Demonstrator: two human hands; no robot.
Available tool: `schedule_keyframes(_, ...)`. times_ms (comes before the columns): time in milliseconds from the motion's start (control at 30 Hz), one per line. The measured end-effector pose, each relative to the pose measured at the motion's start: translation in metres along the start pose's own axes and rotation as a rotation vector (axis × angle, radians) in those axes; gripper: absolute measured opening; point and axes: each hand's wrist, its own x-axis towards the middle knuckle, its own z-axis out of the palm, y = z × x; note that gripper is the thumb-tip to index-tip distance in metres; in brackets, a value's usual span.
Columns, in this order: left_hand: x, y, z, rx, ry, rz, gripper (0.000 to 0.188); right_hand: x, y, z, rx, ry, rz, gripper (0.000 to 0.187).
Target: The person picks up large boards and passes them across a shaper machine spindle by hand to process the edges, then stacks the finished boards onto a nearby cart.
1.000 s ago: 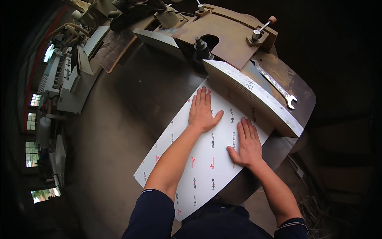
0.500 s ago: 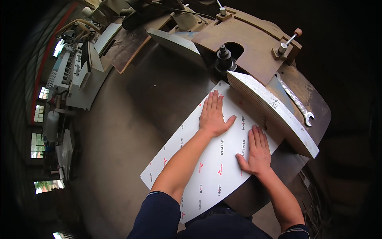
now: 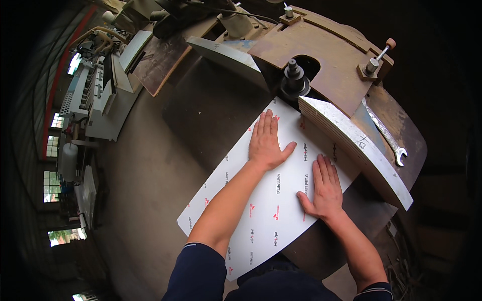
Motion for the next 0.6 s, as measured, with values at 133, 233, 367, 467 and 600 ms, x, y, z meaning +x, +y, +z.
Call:
schedule_keyframes(133, 0.005, -0.013, 0.003, -0.025, 0.075, 0.021, 0.09, 0.012, -0.002, 0.007, 0.028, -0.012, -0.007, 0.082)
schedule_keyframes(233, 0.01, -0.022, 0.003, -0.031, 0.082, 0.023, 0.091, 0.021, -0.004, 0.012, 0.044, 0.004, -0.009, 0.08)
schedule_keyframes(367, 0.016, -0.028, 0.002, -0.013, 0.084, 0.025, 0.091, 0.029, -0.005, 0.015, 0.014, 0.035, -0.018, 0.076)
schedule_keyframes(467, 0.02, -0.039, 0.003, -0.02, 0.102, 0.029, 0.089, 0.038, -0.01, 0.02, 0.029, 0.043, -0.017, 0.074)
schedule_keyframes(600, 0.027, -0.051, 0.002, -0.011, 0.108, 0.027, 0.088, 0.049, -0.013, 0.026, 0.042, 0.047, -0.015, 0.072)
